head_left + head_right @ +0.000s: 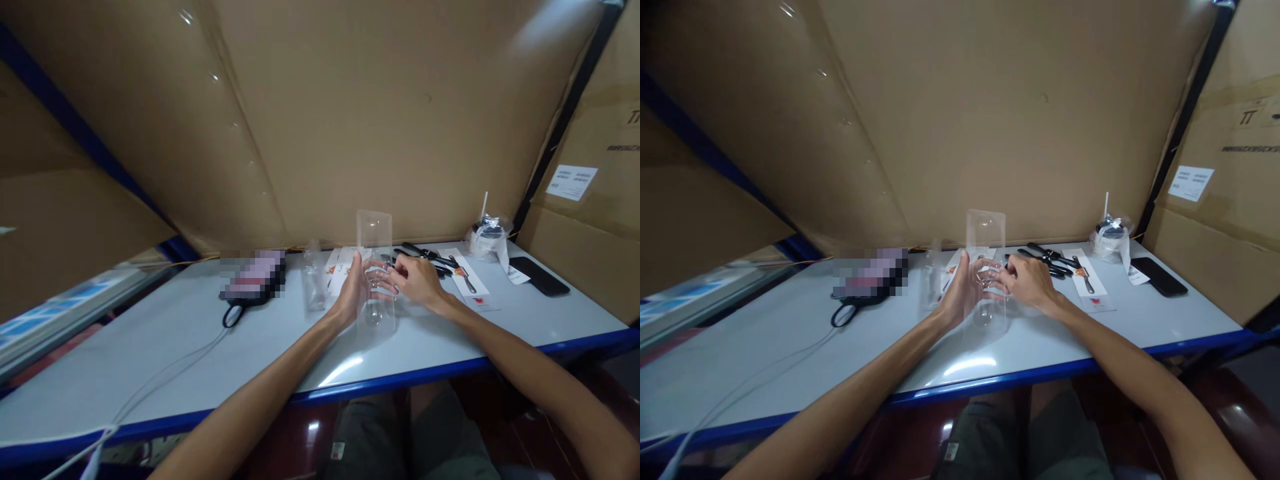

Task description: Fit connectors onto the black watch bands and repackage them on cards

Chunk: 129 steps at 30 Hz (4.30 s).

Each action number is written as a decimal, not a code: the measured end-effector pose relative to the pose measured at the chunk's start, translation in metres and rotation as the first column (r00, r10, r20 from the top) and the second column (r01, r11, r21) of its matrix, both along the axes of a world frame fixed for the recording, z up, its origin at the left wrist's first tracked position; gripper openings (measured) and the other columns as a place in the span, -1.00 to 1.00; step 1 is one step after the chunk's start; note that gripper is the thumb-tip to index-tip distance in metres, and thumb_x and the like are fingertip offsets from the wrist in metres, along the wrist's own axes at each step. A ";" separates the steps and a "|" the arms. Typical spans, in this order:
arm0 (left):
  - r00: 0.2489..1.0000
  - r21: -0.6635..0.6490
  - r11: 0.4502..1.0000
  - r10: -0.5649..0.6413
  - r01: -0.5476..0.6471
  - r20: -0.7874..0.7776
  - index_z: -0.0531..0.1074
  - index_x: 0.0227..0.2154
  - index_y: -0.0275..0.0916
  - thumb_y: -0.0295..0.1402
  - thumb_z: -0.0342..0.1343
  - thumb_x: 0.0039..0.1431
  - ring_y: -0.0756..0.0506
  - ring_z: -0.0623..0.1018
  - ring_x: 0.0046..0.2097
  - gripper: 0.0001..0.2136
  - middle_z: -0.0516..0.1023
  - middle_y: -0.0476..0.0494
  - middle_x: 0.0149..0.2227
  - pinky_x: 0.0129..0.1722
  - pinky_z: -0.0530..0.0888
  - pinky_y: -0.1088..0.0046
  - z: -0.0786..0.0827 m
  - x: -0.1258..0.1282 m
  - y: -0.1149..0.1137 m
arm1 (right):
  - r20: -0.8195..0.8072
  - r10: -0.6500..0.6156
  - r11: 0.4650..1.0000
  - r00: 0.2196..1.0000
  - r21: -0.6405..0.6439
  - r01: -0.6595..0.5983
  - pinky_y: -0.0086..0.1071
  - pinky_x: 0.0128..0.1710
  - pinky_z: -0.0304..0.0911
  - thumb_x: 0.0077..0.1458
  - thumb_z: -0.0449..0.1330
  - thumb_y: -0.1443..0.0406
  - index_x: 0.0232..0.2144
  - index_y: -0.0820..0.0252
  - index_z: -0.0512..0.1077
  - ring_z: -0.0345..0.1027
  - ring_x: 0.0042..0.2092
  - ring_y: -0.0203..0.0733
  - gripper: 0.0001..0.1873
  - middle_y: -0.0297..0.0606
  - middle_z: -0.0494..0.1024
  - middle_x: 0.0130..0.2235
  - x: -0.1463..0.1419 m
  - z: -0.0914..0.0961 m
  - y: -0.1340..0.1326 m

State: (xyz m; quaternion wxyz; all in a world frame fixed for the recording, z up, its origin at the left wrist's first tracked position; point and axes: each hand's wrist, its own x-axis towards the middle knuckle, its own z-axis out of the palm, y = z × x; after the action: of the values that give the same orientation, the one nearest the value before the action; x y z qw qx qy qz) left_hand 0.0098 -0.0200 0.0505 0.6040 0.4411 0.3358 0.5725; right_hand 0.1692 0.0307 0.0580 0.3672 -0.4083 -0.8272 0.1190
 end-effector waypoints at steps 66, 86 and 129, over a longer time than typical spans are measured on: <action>0.975 -0.118 0.980 -0.136 0.158 0.176 0.45 -0.13 -0.33 0.22 -0.29 0.32 -0.23 0.64 -0.32 -0.32 0.62 -0.37 -0.34 -0.33 0.60 0.22 -0.018 -0.021 0.018 | 0.402 -0.438 0.873 0.804 -0.022 0.487 -0.31 0.01 0.23 0.39 0.01 0.27 -0.06 0.29 0.56 0.41 0.11 0.02 -0.65 0.08 0.61 0.02 0.115 0.006 0.007; 0.958 -0.109 0.967 -0.204 0.229 0.203 0.44 -0.13 -0.34 0.23 -0.30 0.31 -0.23 0.64 -0.32 -0.30 0.61 -0.39 -0.32 -0.29 0.56 0.22 -0.031 -0.022 0.028 | 0.100 -0.523 0.852 0.846 0.077 0.518 -0.20 0.16 0.33 0.36 -0.02 0.20 -0.06 0.18 0.64 0.50 0.12 0.01 -0.56 -0.09 0.63 0.06 0.190 -0.076 -0.071; 0.958 -0.150 0.955 -0.228 0.254 0.173 0.47 -0.13 -0.36 0.23 -0.31 0.32 -0.27 0.66 -0.31 -0.28 0.63 -0.45 -0.32 -0.28 0.54 0.23 -0.034 -0.028 0.033 | 0.126 -0.706 0.705 0.697 0.033 0.708 -0.26 -0.22 0.32 0.32 0.05 0.13 -0.12 0.12 0.69 0.59 -0.21 0.06 -0.58 -0.05 0.71 -0.17 0.185 -0.076 -0.070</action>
State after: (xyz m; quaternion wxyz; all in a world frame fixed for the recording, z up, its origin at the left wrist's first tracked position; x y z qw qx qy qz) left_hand -0.0186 0.0129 0.0169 0.7291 0.3801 0.2794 0.4958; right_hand 0.3544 -0.0392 -0.0178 0.3266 -0.7047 -0.6278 -0.0502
